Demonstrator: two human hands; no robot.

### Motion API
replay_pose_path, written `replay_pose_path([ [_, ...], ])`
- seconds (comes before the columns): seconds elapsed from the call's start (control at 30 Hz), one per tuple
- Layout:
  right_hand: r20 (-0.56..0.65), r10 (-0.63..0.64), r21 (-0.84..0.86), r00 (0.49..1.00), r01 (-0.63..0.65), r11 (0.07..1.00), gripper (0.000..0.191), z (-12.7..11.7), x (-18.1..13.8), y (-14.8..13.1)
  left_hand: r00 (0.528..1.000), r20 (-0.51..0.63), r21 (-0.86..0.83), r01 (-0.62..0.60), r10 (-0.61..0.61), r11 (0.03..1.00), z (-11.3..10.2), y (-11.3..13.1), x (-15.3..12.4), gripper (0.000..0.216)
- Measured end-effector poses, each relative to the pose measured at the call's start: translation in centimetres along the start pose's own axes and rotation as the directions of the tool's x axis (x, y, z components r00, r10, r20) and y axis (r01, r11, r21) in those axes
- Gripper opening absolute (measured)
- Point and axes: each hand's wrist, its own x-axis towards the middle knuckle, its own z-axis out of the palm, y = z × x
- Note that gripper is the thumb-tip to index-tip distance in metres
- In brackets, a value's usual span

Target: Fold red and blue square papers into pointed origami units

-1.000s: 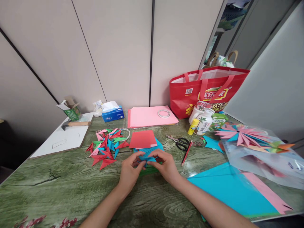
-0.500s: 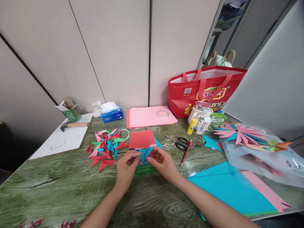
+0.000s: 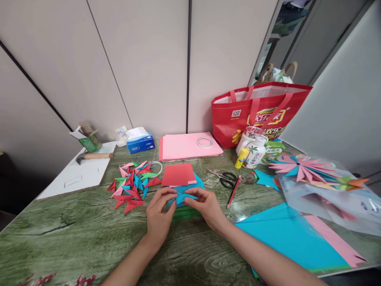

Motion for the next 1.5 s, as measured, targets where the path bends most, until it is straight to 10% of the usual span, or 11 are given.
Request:
replay_pose_path([
  [0.23, 0.003, -0.023, 0.005, 1.0, 0.023, 1.0, 0.023, 0.0, -0.1, -0.04, 0.991, 0.017, 0.013, -0.132, 0.131, 0.991, 0.02, 0.31, 0.06, 0.016],
  [0.77, 0.021, -0.343, -0.22, 0.939, 0.339, 0.915, 0.005, -0.58, -0.1, -0.47, 0.965, 0.259, -0.093, 0.056, -0.03, 0.994, 0.11, 0.8, 0.44, 0.013],
  [1.2, 0.038, -0.429, -0.336, 0.903, 0.416, 0.845, 0.011, -0.46, -0.4, -0.62, 0.982, 0.179, -0.042, -0.051, 0.058, 0.998, 0.51, 0.39, -0.28, 0.022],
  [1.5, 0.105, -0.502, -0.387, 0.859, 0.5, 0.775, 0.01, -0.55, -0.37, 0.04, 0.975, 0.208, -0.146, 0.111, -0.079, 0.983, 0.75, -0.04, -0.46, 0.015],
])
